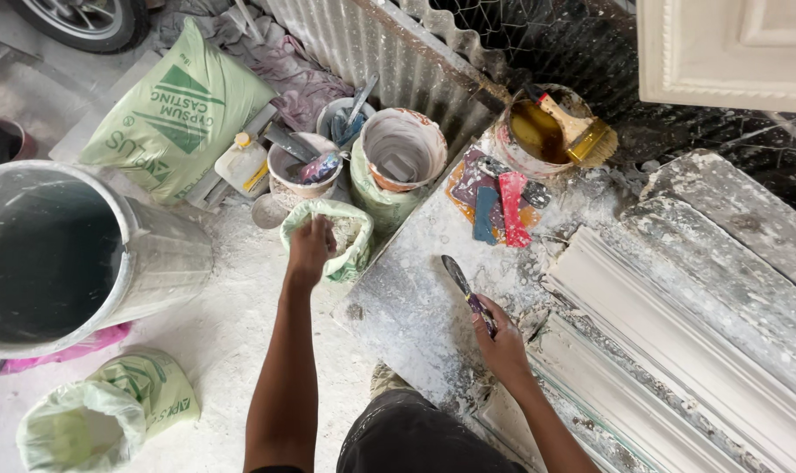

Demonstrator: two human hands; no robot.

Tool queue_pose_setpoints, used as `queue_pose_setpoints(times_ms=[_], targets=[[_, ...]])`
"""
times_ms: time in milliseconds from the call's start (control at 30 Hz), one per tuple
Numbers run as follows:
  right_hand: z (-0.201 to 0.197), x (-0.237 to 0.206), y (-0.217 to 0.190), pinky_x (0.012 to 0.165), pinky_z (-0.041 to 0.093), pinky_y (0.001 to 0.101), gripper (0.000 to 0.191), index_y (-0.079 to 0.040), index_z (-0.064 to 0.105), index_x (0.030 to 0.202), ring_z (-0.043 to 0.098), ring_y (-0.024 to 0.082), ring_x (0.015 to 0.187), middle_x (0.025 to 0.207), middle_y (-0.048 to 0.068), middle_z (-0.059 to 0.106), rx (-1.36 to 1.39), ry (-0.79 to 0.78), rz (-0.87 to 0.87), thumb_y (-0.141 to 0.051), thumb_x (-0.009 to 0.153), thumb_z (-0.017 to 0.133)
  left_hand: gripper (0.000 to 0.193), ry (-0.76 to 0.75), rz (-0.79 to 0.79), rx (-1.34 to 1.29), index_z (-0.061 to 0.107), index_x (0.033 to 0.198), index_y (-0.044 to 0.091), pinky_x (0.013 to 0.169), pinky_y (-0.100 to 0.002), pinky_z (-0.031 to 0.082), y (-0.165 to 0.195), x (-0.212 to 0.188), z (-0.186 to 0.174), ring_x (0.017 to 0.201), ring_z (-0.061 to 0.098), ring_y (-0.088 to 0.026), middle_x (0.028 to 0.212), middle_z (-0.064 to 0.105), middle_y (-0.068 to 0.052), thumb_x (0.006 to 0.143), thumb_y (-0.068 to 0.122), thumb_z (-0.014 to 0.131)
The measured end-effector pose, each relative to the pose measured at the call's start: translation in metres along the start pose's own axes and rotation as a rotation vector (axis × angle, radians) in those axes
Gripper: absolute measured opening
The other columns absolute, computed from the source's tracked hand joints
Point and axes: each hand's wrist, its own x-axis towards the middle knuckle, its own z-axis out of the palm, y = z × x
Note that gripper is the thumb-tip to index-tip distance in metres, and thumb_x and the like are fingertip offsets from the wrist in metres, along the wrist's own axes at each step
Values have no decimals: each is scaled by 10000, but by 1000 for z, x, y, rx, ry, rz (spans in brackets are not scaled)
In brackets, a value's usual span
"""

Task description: The person works along a long plaster cornice moulding on a workbench, pulling thin rubber strips out of the mould seams and scraping the seam line with a small stick. They then use a scraper to clean and smooth plaster residue from the moulding surface and the bench.

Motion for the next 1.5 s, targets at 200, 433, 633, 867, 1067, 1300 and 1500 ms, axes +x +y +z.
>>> queue_pose_setpoints(times_ms=[200, 433, 633, 867, 1067, 1300, 1500], targets=[[-3, 0, -5, 556, 450, 342, 521, -227, 572, 1428, 506, 149, 554, 821, 70, 699, 20, -58, 115, -469, 966, 567, 553, 155, 122, 29, 553, 1343, -116, 905, -522, 308, 10, -1, -12, 1103, 367, -428, 1205, 424, -329, 1146, 378, 402], [4, -5, 10, 540, 429, 300, 491, -234, 586, 1438, 496, 115, 567, 770, 52, 650, 134, -67, 210, -433, 989, 583, 581, -123, -58, -41, 461, 1442, -83, 1143, -451, 443, 6, -20, 5, 1384, 519, -358, 1468, 542, -252, 1088, 360, 337], [1, -8, 7, 457, 368, 241, 391, -145, 585, 1394, 425, 61, 535, 992, 1, 655, 755, -103, 303, -267, 1026, 531, 565, -474, -194, -736, 357, 1515, -33, 1185, -463, 385, -5, -37, 52, 1413, 488, -350, 1532, 489, -200, 1031, 251, 292], [-9, -33, -20, 523, 463, 313, 482, -213, 532, 1466, 523, 132, 558, 956, 66, 725, 111, -155, 257, -392, 1018, 528, 609, -379, -193, -655, 272, 1567, 7, 1214, -455, 310, -29, -53, 122, 1483, 376, -300, 1599, 388, -148, 1074, 363, 250], [8, -66, -21, 810, 563, 404, 373, -107, 599, 1383, 669, 236, 978, 1189, 165, 720, -69, 267, -381, -380, 1133, 550, 746, -299, -356, -690, 241, 1613, 76, 1204, -462, 261, -59, -96, 196, 1516, 318, -269, 1654, 330, -97, 1029, 538, 264], [-4, -48, 1, 571, 482, 351, 457, -202, 539, 1446, 604, 166, 609, 957, 132, 765, 97, 62, 390, -375, 1024, 504, 738, -518, -462, -577, 166, 1635, 193, 1208, -461, 225, -65, -105, 193, 1539, 246, -261, 1703, 205, -84, 1028, 611, 188], [-13, -48, 17, 489, 419, 274, 428, -150, 539, 1410, 476, 83, 559, 958, 63, 692, 556, 111, 326, -354, 1035, 512, 611, -368, 142, 403, 337, 1635, 103, 1222, -468, 417, -57, -107, 179, 1408, 565, -390, 1525, 622, -191, 1123, 436, 330]])
